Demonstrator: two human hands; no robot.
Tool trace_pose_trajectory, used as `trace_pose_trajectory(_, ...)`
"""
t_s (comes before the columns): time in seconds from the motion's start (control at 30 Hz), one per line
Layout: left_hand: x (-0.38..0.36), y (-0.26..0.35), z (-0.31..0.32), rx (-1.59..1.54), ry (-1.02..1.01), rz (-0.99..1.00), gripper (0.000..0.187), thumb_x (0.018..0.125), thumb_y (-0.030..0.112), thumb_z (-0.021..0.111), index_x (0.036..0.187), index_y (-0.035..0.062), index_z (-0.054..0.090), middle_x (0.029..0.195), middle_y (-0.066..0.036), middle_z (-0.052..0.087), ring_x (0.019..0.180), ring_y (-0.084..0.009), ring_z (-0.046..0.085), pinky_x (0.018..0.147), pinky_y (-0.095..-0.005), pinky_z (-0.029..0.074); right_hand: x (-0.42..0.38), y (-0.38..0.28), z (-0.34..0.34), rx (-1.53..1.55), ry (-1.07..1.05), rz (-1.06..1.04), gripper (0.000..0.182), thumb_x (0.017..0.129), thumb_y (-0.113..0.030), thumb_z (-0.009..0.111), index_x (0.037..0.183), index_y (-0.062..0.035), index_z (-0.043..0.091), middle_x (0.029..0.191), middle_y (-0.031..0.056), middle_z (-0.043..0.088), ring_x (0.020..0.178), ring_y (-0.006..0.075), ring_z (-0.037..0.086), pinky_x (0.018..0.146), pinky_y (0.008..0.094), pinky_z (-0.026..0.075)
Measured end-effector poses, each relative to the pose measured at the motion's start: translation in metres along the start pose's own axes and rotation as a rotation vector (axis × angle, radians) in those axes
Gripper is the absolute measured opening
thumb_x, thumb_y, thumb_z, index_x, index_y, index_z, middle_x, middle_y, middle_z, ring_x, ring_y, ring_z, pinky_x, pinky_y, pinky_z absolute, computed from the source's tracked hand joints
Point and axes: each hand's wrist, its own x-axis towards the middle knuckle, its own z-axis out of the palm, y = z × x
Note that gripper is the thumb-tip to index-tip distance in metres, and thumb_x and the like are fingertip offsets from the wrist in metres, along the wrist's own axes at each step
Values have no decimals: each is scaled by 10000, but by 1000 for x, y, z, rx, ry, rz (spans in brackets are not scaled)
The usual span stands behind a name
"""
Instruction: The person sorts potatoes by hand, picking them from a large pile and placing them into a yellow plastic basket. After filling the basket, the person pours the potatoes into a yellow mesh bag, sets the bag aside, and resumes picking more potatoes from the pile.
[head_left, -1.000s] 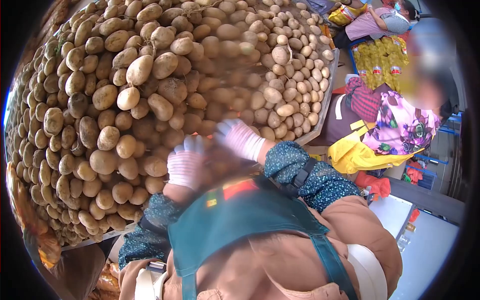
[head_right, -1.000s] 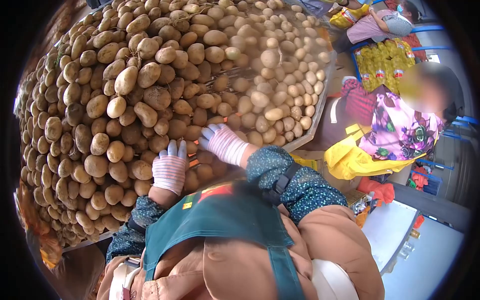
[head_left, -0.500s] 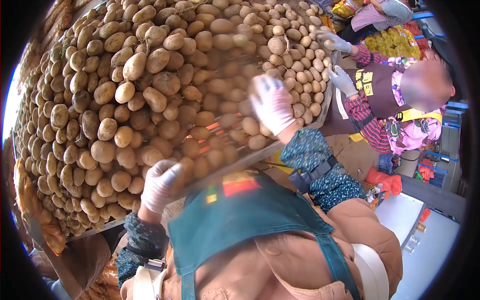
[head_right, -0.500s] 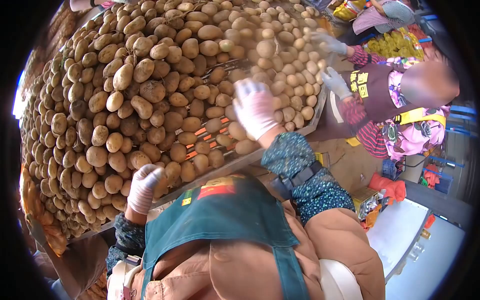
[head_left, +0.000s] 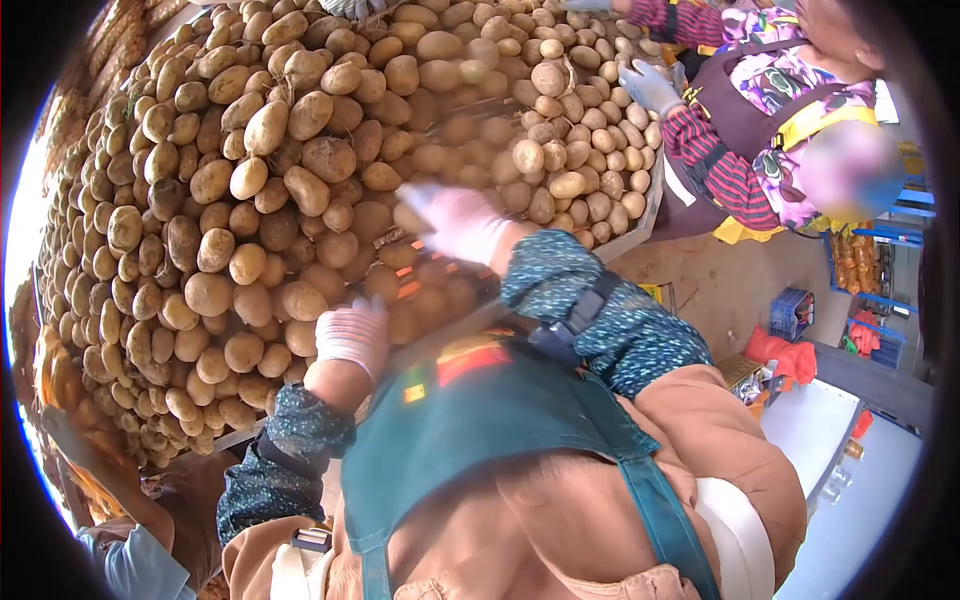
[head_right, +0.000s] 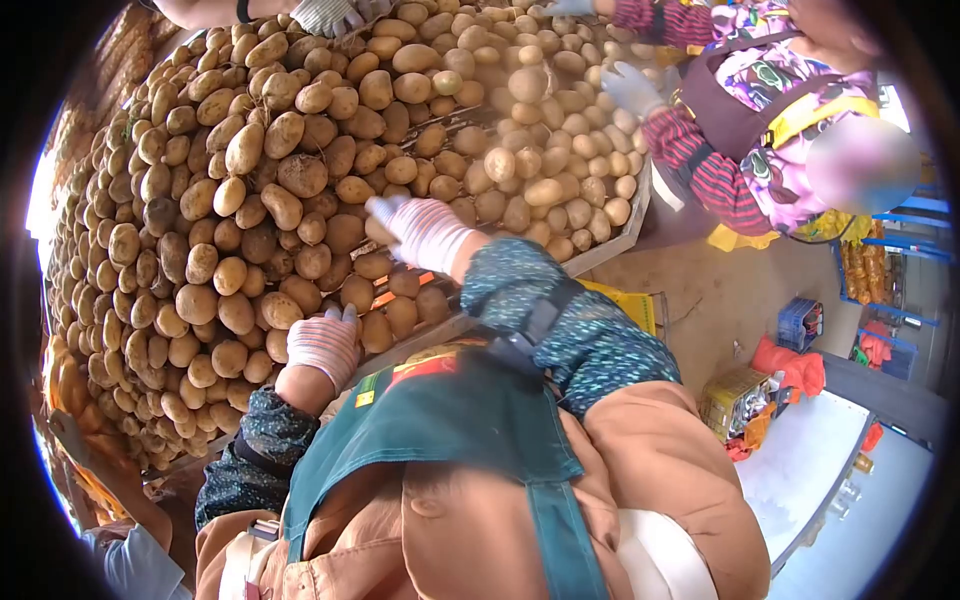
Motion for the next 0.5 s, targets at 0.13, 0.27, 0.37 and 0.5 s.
trace_pose_trajectory(0.13, -1, -2, -9, -87, 79, 84, 328, 865, 208, 577, 1154, 56, 597, 943, -167, 703, 848, -339, 709, 712, -463, 553, -40, 28, -26, 776, 242, 356, 624, 872, -254, 711, 1413, -36, 489, 1210, 152, 655, 1076, 308, 664, 930, 402, 546)
trace_pose_trajectory(0.27, -4, -12, -34, -242, 41, 125, 448, 779, 217, 678, 1185, 60, 569, 981, -182, 689, 886, -362, 690, 749, -473, 549, -100, 42, -50, 2144, 152, 521, 419, 898, -263, 683, 1246, -46, 597, 1120, 125, 665, 970, 264, 682, 814, 457, 600)
trace_pose_trajectory(0.37, -9, -13, -34, -301, 67, 112, 632, 736, 207, 731, 1317, 60, 529, 1089, -205, 677, 965, -355, 680, 801, -456, 546, -144, 49, -39, 1981, 347, 638, 228, 901, -266, 713, 971, -52, 674, 959, 110, 701, 847, 267, 706, 712, 416, 608)
trace_pose_trajectory(0.5, -8, -13, -30, -529, 311, 77, 781, 744, 187, 762, 1458, 75, 464, 1203, -213, 665, 1006, -365, 677, 868, -410, 551, -178, 35, -31, 1602, 431, 838, 37, 900, -89, 692, 911, -54, 687, 780, 77, 690, 653, 198, 670, 629, 312, 565)
